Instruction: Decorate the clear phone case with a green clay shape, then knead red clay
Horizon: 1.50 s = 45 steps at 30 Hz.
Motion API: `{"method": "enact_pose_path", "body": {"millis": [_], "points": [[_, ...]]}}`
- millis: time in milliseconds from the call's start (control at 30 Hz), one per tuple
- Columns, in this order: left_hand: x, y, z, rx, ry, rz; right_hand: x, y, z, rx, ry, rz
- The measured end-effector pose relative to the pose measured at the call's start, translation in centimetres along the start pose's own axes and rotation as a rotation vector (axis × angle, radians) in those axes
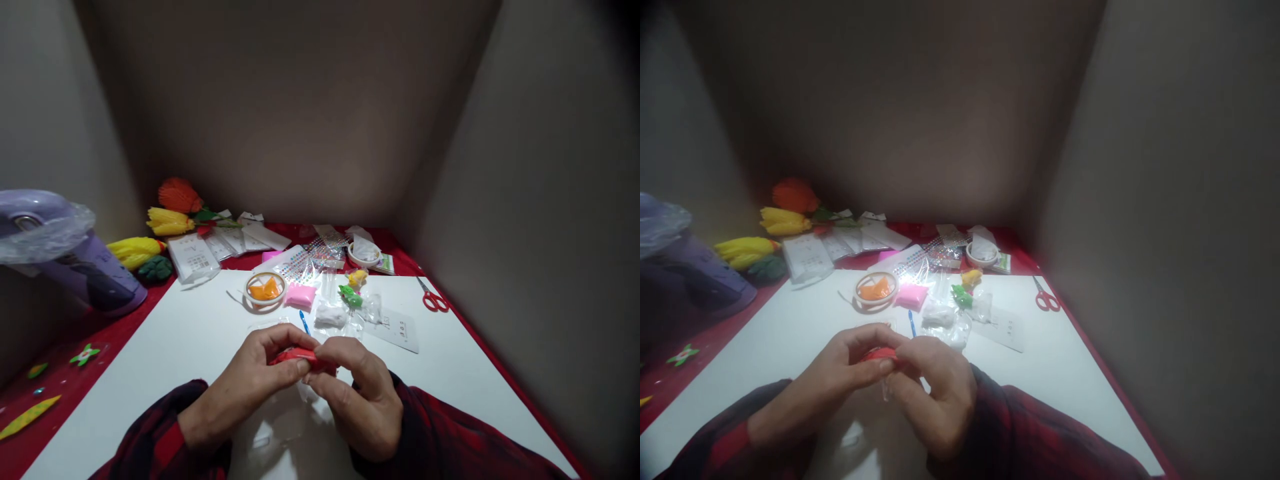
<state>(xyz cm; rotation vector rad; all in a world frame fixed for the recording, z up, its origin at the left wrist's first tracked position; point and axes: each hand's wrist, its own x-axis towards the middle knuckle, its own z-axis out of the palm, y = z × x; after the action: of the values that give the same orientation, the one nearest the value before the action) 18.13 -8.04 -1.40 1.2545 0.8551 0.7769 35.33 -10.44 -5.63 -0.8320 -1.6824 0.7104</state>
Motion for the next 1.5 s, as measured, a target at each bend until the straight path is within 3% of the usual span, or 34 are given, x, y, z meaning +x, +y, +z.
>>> {"method": "enact_pose_path", "body": {"millis": [167,500,700,833,1000,1300,1500], "points": [[0.0,0.2,0.2,-0.052,-0.042,-0.007,0.2,-0.2,0.0,-0.013,0.017,-0.015],[0.0,0.3,0.3,0.028,0.053,-0.039,-0.1,-0.2,0.4,-0.038,-0.015,-0.041],[-0.2,0.6,-0.4,-0.174,-0.069,-0.043,1.2,-0.3,-0.3,-0.214,0.126,-0.274],[-0.1,0.4,-0.8,-0.304,-0.111,-0.063,1.9,-0.7,-0.5,-0.263,0.202,-0.335],[-0.2,0.6,-0.9,-0.119,-0.087,-0.043,2.1,-1.3,-0.4,-0.23,0.188,-0.338],[-0.1,0.4,-0.5,0.021,0.009,-0.031,1.0,-0.7,0.2,-0.12,0.089,-0.172],[-0.1,0.5,0.3,0.179,0.139,-0.029,1.1,-0.3,0.8,-0.21,0.143,-0.232]]}}
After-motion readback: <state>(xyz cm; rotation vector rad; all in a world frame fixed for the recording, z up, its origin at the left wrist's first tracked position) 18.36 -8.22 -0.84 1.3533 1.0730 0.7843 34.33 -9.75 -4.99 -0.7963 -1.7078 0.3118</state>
